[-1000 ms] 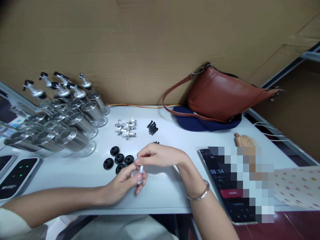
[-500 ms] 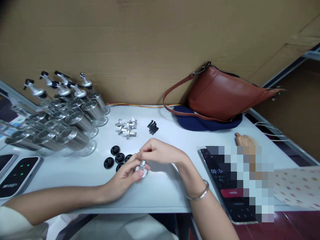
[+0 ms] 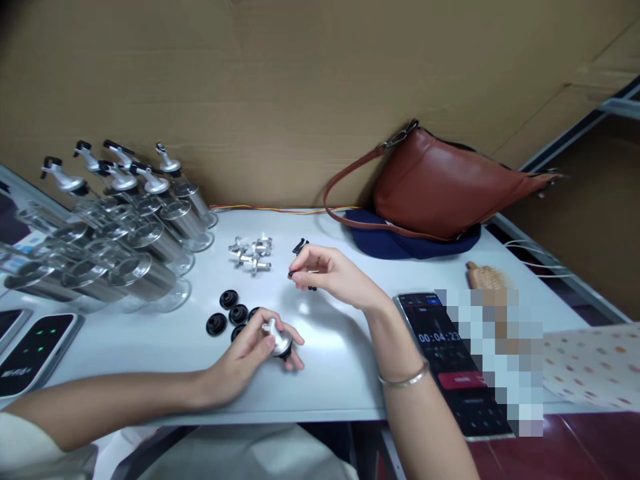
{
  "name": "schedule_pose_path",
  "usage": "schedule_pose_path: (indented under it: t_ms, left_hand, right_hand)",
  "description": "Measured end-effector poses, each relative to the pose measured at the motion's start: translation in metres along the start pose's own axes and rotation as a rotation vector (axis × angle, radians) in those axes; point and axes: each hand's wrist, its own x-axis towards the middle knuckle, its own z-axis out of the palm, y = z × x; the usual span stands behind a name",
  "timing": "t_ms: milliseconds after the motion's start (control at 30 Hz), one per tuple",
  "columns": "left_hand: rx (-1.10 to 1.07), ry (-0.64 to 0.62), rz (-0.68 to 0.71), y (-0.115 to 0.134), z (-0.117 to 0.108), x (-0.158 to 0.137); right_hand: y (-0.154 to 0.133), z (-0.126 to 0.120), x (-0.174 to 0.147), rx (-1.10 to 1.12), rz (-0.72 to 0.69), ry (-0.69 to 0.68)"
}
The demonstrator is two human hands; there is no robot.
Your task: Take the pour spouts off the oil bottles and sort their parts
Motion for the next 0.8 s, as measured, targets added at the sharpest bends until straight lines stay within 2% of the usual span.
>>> schedule_pose_path:
  t_ms: [100,267,400,533,800]
  left_hand:
    - [-0.016,-0.009,-0.012,-0.001,-0.001,0.001]
    - [0.021,0.021,-0.047,0.003,0.0,0.0]
    - [0.034,0.044,-0.054,0.006,0.0,0.0]
    - [0.053,0.044,-0.07,0.006,0.0,0.001]
    - [0.001,0.028,-0.096,0.003,-0.001,0.002]
  right_hand:
    - [0.006,-0.007,0.001,-0.159,0.021,0.067]
    - [0.022,-0.022,0.002,-0.549,0.147,0.224]
    - [0.027,-0.029,0.0,-0.814,0.151,0.232]
    - [0.027,-0.03,-0.001,-0.784,0.282,0.143]
    - [0.028,-0.026,0.0,-0.662,0.293,0.033]
